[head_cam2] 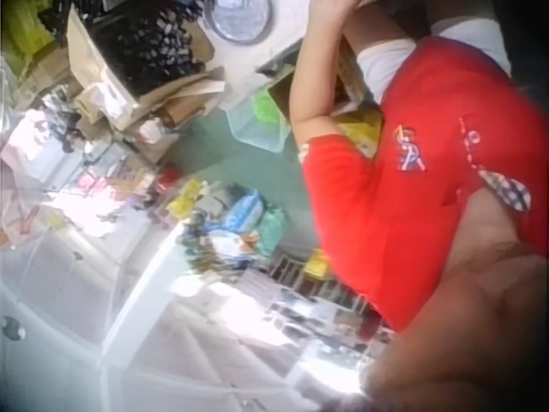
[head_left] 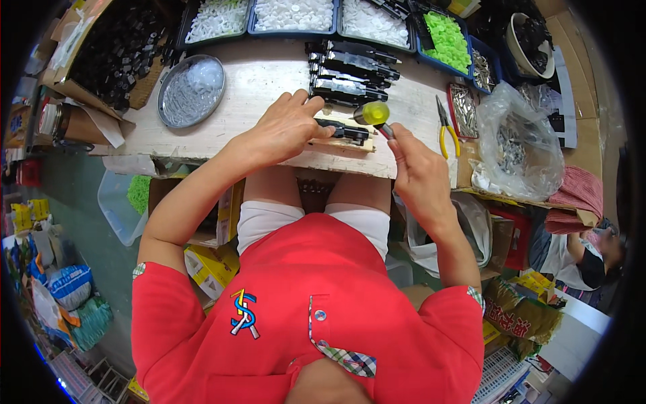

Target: Assembling small components at a workbench in a factory setting.

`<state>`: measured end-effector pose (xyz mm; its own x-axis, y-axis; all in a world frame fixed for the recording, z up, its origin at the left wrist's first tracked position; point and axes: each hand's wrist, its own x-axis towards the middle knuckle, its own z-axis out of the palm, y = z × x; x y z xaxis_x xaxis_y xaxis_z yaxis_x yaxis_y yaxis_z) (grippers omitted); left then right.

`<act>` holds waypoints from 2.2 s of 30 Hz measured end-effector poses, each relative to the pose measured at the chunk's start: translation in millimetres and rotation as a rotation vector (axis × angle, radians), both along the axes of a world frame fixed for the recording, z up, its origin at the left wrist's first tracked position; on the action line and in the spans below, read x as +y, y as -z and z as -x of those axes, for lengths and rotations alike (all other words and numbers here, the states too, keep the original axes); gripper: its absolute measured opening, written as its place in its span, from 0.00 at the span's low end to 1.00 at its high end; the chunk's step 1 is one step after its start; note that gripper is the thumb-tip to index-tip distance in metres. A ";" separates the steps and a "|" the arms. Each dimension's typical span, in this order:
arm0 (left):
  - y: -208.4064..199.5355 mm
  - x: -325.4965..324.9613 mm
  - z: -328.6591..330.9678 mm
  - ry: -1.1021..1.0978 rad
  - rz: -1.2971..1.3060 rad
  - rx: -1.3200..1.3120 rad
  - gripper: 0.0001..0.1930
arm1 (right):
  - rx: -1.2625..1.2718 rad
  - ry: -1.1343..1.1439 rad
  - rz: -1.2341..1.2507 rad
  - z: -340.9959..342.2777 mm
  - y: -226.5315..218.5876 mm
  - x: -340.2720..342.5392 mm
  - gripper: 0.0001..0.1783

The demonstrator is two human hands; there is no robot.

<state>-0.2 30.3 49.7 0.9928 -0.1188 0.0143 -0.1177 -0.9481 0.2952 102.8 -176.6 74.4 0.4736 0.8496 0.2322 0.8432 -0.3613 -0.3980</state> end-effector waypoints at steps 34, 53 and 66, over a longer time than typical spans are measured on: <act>50.3 -65.2 25.5 -0.277 0.104 -0.675 0.19 | 0.158 -0.071 -0.238 -11.6 2.7 59.5 0.13; 50.1 -5.9 13.6 -0.083 0.179 -0.600 0.18 | -0.007 0.314 -0.108 -31.5 29.3 -22.9 0.12; 30.5 17.9 -79.5 -0.076 -0.054 -0.767 0.12 | -0.302 0.195 -0.171 -90.1 44.4 -6.2 0.15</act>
